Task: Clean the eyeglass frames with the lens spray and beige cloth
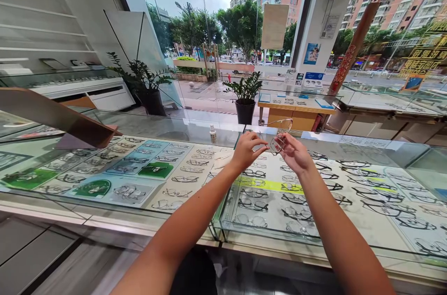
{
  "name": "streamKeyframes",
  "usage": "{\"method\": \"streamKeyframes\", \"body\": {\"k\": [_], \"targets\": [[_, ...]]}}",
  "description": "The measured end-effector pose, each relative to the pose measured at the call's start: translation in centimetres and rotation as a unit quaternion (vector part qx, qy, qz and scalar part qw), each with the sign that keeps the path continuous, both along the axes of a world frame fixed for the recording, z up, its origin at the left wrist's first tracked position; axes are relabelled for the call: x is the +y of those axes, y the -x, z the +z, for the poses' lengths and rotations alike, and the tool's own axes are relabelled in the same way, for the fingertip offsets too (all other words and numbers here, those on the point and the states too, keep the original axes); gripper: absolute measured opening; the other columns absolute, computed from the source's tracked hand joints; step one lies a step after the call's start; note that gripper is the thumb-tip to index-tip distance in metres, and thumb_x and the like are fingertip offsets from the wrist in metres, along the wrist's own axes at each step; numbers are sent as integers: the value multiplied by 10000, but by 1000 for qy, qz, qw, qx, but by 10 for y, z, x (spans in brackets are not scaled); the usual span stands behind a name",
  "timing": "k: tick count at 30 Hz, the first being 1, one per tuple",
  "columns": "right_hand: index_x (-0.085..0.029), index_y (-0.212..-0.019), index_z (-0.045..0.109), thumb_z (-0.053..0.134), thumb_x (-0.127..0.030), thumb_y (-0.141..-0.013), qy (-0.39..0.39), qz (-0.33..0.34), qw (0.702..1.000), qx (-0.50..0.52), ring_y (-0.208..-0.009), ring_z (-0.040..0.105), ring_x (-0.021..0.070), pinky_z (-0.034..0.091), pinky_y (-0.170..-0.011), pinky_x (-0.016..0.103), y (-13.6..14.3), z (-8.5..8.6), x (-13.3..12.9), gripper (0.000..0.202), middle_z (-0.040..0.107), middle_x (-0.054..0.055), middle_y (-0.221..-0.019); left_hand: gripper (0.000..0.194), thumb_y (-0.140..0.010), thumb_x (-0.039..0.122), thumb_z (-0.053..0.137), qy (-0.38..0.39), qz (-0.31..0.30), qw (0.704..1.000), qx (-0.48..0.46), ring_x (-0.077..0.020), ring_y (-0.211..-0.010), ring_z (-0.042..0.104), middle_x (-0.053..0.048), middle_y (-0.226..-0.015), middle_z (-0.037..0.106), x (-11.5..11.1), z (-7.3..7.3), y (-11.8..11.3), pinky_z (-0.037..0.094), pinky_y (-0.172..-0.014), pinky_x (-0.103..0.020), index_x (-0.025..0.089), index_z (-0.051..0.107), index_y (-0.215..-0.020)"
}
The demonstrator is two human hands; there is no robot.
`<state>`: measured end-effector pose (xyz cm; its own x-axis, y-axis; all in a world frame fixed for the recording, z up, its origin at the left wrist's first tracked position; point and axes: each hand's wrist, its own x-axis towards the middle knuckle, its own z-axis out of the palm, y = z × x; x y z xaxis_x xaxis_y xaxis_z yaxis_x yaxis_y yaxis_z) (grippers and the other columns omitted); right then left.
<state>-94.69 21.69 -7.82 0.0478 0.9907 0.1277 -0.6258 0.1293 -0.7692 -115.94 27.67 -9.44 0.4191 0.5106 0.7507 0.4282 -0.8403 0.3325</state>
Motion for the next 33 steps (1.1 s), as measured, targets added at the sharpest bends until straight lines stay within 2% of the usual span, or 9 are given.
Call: {"method": "streamKeyframes", "body": {"k": [7,11,13,15,17,20,26,30,33], "targets": [[-294,-931,772,942,-401,-811,-51,-29,998,35,-1096,773,184,616,-1012,366,4,6,-4,234,838,-11,-1123,239,-975,482,787,47,-28,998,27,-247,-915,590,-64,-896,696,3,-3,-3,432,-864,-398,263,883,-977],[-289,-920,778,954,-424,-801,-59,-20,997,41,-1102,782,183,622,-1023,366,6,8,-5,252,851,-2,-1180,251,-987,395,744,19,-65,996,58,-266,-997,624,-88,-1024,714,1,2,-1,464,-934,-415,246,861,-1152],[-283,-908,778,953,-428,-803,-62,-23,997,48,-1100,787,183,623,-1031,362,4,9,-5,250,856,3,-1164,321,-983,321,705,-13,-2,999,30,-292,-1107,640,-113,-1151,709,5,5,6,464,-1013,-440,241,821,-1271],[-279,-904,776,946,-426,-814,-58,-25,997,53,-1098,793,187,623,-1038,366,2,10,-5,242,859,11,-1147,395,-976,276,673,-36,127,990,-46,-323,-1248,618,-144,-1293,677,14,8,19,439,-1112,-468,226,772,-1355],[-280,-904,773,945,-426,-817,-47,-26,997,60,-1091,799,194,627,-1037,375,1,10,-5,242,861,11,-1117,490,-957,266,682,-35,273,951,-140,-351,-1382,559,-184,-1439,609,29,9,37,396,-1204,-488,184,699,-1439],[-284,-901,770,955,-430,-805,-31,-30,997,68,-1079,806,197,635,-1027,376,2,10,-6,255,860,-5,-1054,777,-889,287,757,16,398,891,-219,-388,-1557,416,-238,-1660,433,55,4,66,301,-1313,-521,125,500,-1604],[-283,-880,770,955,-432,-804,-16,-24,997,76,-1039,809,183,638,-1011,351,2,10,-4,250,848,-22,-1002,1040,-863,385,815,229,424,851,-209,-411,-1609,385,-269,-1724,398,95,-22,96,316,-1319,-541,107,249,-1691],[-284,-878,777,987,-455,-762,-26,-11,997,72,-1006,806,155,638,-987,310,0,9,-2,295,842,-42,-966,965,-895,360,768,289,407,849,-177,-384,-1483,547,-234,-1595,581,107,-37,101,385,-1259,-502,114,256,-1676],[-289,-875,774,988,-490,-754,-33,-7,998,57,-1007,804,155,639,-983,311,0,8,-2,318,838,-45,-950,771,-906,302,717,307,402,848,-159,-393,-1363,630,-222,-1441,688,113,-46,104,451,-1176,-509,123,402,-1588]]}}
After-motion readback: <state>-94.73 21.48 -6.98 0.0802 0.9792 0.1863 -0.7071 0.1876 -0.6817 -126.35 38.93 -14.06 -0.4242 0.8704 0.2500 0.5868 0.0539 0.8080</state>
